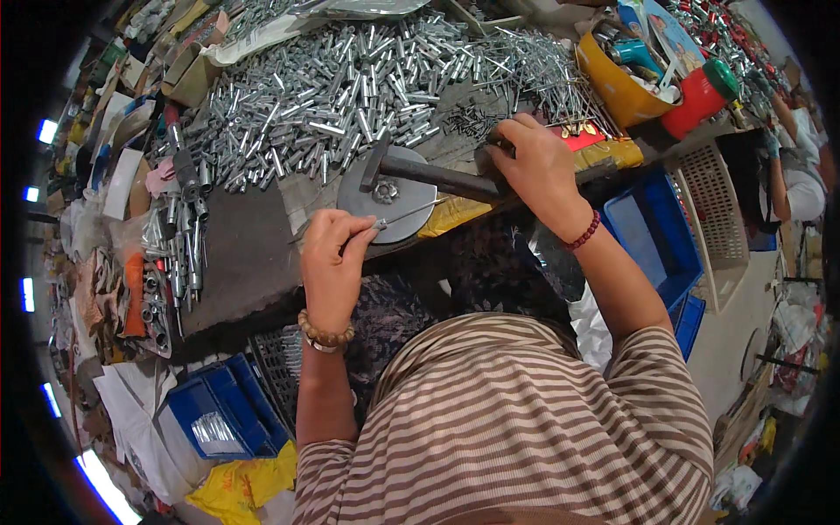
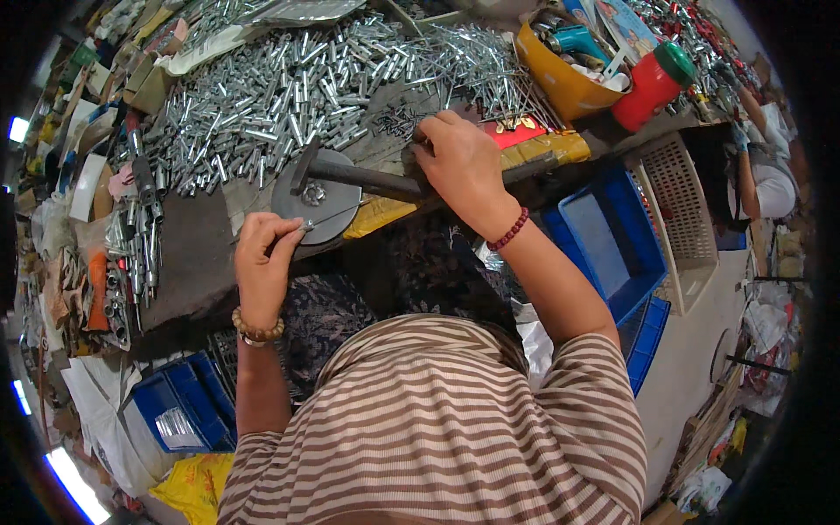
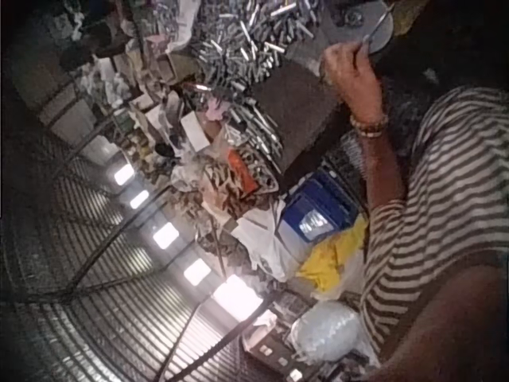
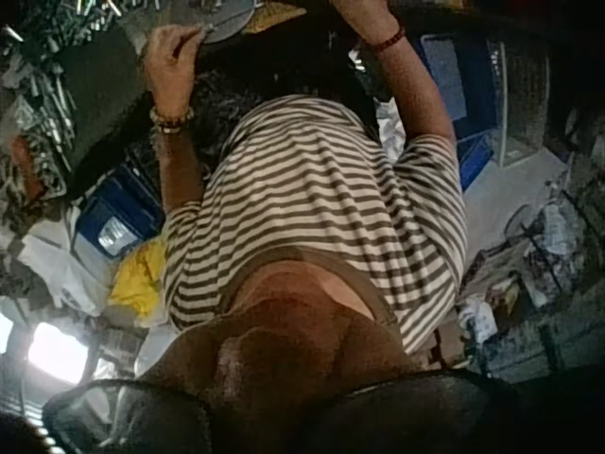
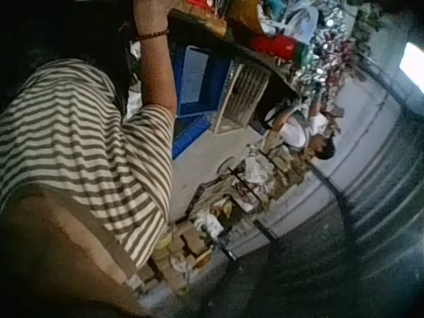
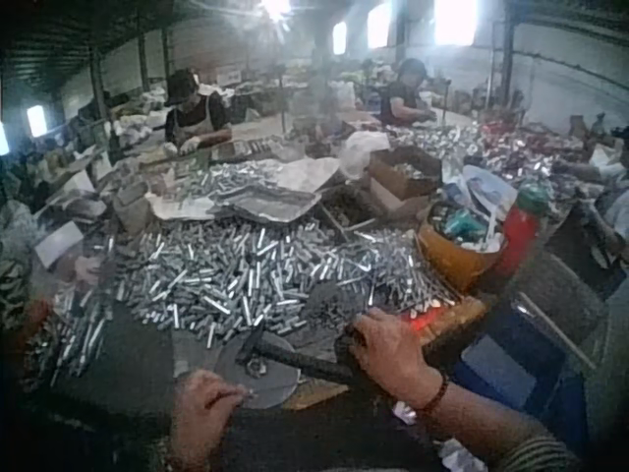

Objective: The person assembles metal fasteners by hand and with a metal tool on a small round stand, arranges them into a metal tray, and empties the tray onto the table.

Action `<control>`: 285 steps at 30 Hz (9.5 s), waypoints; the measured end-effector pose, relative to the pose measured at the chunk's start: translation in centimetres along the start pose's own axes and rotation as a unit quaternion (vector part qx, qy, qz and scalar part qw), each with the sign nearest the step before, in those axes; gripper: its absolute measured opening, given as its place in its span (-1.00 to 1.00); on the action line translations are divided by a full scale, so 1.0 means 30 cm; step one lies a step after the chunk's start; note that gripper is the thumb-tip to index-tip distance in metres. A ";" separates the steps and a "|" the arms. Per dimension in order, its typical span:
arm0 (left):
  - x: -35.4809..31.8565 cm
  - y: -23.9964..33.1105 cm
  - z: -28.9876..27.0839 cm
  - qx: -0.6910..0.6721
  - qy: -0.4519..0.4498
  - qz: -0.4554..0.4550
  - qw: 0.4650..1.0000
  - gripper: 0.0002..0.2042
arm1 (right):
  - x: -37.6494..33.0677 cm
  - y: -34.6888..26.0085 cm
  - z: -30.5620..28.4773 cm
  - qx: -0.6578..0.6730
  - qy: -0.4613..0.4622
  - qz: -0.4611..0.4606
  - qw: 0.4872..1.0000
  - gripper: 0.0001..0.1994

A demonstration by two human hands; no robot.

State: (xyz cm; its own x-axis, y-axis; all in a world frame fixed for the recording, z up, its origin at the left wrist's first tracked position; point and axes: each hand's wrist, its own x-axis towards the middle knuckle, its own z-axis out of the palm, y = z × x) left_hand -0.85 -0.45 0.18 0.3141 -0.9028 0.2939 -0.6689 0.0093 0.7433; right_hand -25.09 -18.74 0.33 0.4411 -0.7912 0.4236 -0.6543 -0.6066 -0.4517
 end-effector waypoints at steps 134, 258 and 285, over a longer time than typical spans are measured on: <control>-1.234 -0.858 -0.188 -0.104 0.410 -0.641 0.641 -0.59 | -0.349 -0.309 0.205 0.375 -0.508 0.122 0.765 -0.71; -0.023 0.007 -0.022 0.060 0.020 0.030 0.998 -0.89 | 0.156 -0.009 0.123 -0.059 -0.033 -0.224 0.972 -0.84; -0.012 -0.022 -0.023 0.069 0.017 0.044 0.996 -0.92 | 0.008 -0.324 0.129 0.132 -0.100 -0.316 0.934 -0.82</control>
State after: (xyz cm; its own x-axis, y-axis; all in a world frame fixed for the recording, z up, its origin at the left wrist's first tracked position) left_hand -0.06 0.17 0.00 0.2707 -0.8860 0.3764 -0.7807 0.0266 0.6243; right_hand -16.25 -13.32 1.78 0.8108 -0.2507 0.5290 -0.0607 -0.9348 -0.3500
